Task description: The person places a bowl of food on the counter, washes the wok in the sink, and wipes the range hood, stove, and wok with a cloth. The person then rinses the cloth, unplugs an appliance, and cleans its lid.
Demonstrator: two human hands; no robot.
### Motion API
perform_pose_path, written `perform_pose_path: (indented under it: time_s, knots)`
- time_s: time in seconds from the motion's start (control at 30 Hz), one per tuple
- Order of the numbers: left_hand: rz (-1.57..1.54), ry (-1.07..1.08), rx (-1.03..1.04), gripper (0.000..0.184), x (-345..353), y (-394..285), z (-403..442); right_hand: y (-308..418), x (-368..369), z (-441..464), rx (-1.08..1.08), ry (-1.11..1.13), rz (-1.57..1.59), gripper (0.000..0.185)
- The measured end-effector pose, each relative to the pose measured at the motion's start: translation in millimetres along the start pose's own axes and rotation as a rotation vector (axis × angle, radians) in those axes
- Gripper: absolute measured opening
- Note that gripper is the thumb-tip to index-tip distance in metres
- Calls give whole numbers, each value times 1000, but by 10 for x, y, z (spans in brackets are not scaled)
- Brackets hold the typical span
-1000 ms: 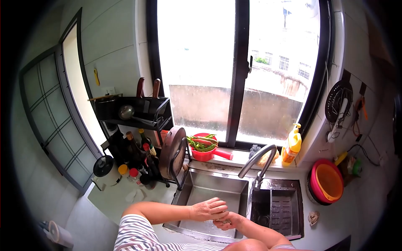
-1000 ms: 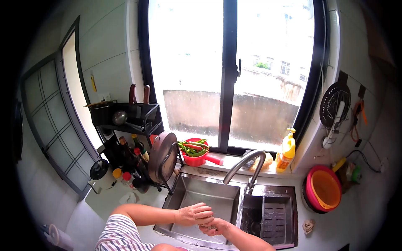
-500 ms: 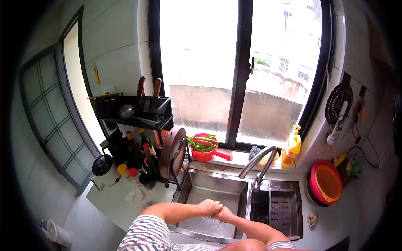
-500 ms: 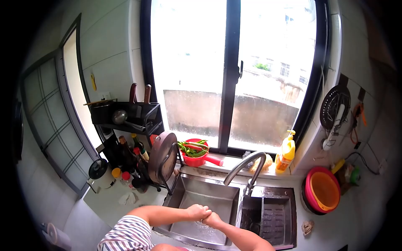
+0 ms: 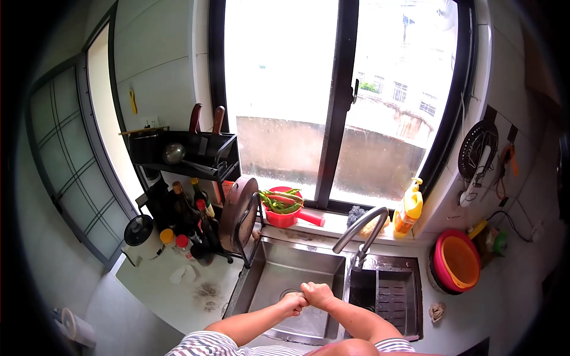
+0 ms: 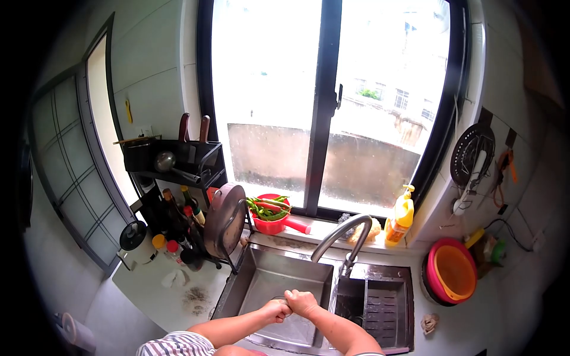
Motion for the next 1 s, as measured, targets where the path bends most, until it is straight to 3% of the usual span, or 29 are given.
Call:
perform_pose_path:
  time_s: [0.07, 0.1, 0.17, 0.2, 0.27, 0.3, 0.4, 0.47, 0.53, 0.57, 0.6, 0.67, 0.73, 0.77, 0.8, 0.87, 1.0]
  knots:
    - [-331, 108, 23, 6, 104, -27, -134, -7, -74, 14, -73, -129, 26, 15]
    - [-332, 108, 24, 6, 105, -97, -204, 20, -174, 16, -27, -76, 49, 19]
    - [-526, 342, 32, 10, 76, -257, -358, -21, -221, 12, 34, -124, 82, 21]
    - [-576, 503, 81, 22, -88, -166, -200, -50, -245, -8, 91, -168, 115, 24]
    - [98, 161, 114, 28, -170, -118, -231, -143, -158, -79, 228, -96, 92, 24]
    - [91, 156, 112, 28, -193, -37, -241, -173, -104, -118, 332, -8, 71, 22]
    - [1176, -321, 502, 47, -254, 33, -13, -236, -33, -261, 480, 217, -89, 16]
    - [327, -69, 24, 53, -84, 38, 234, -141, 10, -309, 490, 287, -69, 26]
    - [105, -27, -142, 50, 60, -19, 233, 77, 31, -308, 424, 345, -23, 35]
    - [-159, 24, -97, 47, 109, 17, 269, 196, -13, -305, 397, 350, 34, 46]
    - [-430, 69, -40, 44, 118, 47, 344, 266, -54, -279, 356, 380, 31, 46]
    - [-502, -88, -12, 39, 69, 153, 604, 391, -104, -295, 402, 197, 320, 51]
    - [-735, -107, 103, 35, -17, 89, 546, 100, 294, -491, 508, 28, 656, 42]
    - [-807, -83, 156, 34, -49, 20, 451, 188, 30, -451, 732, 66, 1027, 31]
    - [-875, -57, 209, 33, -55, -54, 333, 198, -103, -431, 793, 112, 1189, 27]
    - [-710, -176, 404, 35, -32, -204, 84, 99, -104, -471, 699, 61, 1036, 26]
    - [-488, -362, 590, 32, -79, -320, -29, -145, 116, -439, 522, -147, 713, 26]
Point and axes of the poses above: each hand's wrist, its own z-axis towards the middle knuckle, its own x-axis out of the palm, y = z × x, the point moved 3 cm from there along z, towards the middle knuckle, and after that the axes turned 1 degree about -y, right-handed, at the moved point
